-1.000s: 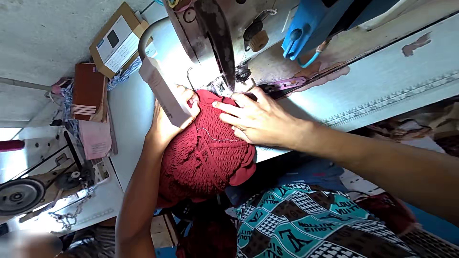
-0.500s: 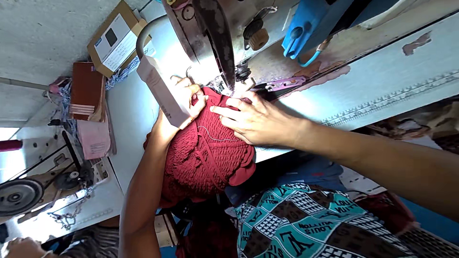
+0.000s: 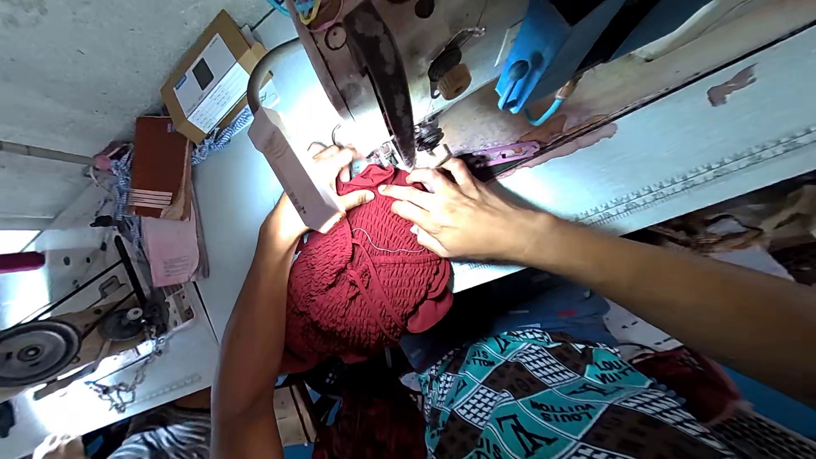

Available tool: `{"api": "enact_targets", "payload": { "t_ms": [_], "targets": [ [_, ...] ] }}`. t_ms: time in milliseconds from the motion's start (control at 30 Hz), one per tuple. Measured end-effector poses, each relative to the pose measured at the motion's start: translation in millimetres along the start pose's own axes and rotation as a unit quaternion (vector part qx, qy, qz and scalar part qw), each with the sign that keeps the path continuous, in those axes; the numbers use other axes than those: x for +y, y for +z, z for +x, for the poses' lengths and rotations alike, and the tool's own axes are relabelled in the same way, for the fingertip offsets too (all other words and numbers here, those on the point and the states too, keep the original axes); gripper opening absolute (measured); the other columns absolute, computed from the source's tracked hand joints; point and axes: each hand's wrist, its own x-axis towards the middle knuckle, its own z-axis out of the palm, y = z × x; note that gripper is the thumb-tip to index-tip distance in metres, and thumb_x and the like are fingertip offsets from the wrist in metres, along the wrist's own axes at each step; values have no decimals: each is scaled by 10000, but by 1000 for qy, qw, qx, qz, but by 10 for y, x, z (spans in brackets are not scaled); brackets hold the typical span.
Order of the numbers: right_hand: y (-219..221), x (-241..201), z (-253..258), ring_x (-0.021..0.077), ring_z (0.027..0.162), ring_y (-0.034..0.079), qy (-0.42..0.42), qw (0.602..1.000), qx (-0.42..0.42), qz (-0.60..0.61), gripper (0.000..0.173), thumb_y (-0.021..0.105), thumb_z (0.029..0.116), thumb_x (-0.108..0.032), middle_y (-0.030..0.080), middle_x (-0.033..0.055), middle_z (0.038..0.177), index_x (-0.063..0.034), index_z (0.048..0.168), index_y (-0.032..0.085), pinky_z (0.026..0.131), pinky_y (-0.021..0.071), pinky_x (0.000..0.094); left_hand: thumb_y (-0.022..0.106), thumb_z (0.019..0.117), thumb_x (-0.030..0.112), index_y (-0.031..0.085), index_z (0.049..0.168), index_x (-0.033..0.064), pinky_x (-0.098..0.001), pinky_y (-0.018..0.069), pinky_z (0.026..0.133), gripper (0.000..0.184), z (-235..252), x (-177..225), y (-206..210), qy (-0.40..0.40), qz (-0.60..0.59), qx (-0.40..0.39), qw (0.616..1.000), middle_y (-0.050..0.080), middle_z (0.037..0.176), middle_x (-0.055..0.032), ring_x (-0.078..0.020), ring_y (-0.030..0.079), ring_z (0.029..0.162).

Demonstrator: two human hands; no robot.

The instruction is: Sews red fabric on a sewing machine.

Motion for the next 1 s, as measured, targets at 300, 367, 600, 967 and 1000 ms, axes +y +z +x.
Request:
{"api": "enact_targets", "payload": {
  "t_ms": [300, 367, 600, 967, 1000],
  "targets": [
    [16, -255, 20, 335, 1206, 569, 182, 952, 195, 151, 661, 689, 856, -522, 644, 158, 1279, -37, 1302, 635, 995, 466, 485, 630, 952, 249, 732, 953, 74, -439, 433, 1116, 202, -284, -21, 142, 126, -41, 58, 990, 735, 1121, -99, -250, 639, 1205],
    [21, -266, 80, 366, 1272, 541, 202, 953, 178, 141, 767, 696, 840, -575, 622, 181, 1339, -28, 1367, 587, 1033, 440, 519, 605, 951, 189, 724, 914, 53, -471, 426, 1112, 185, -313, 71, 123, 160, 1, 71, 985, 732, 1121, -136, -299, 643, 1196],
    [66, -272, 125, 318, 1085, 629, 128, 972, 160, 115, 459, 741, 846, -385, 681, 130, 1114, -89, 1194, 699, 939, 495, 471, 631, 944, 113, 723, 869, 27, -463, 479, 1072, 146, -503, 178, 219, 182, 15, 131, 974, 741, 1137, -153, -306, 656, 1197],
    [-33, -374, 192, 135, 972, 679, 229, 897, 132, 354, 280, 721, 903, -237, 716, 38, 1099, -126, 1160, 729, 833, 568, 356, 597, 969, 187, 709, 1187, 43, -264, 509, 998, 284, -418, 99, 27, 72, -122, 12, 990, 723, 1130, -66, -75, 658, 1085],
    [-36, -353, 204, 117, 914, 687, 243, 875, 120, 401, 281, 746, 894, -256, 731, 26, 1032, -123, 1141, 728, 805, 572, 349, 613, 977, 217, 725, 1138, 51, -237, 514, 974, 258, -396, 29, 9, 65, -145, -12, 987, 726, 1089, -47, -46, 660, 1049]
  ]
}}
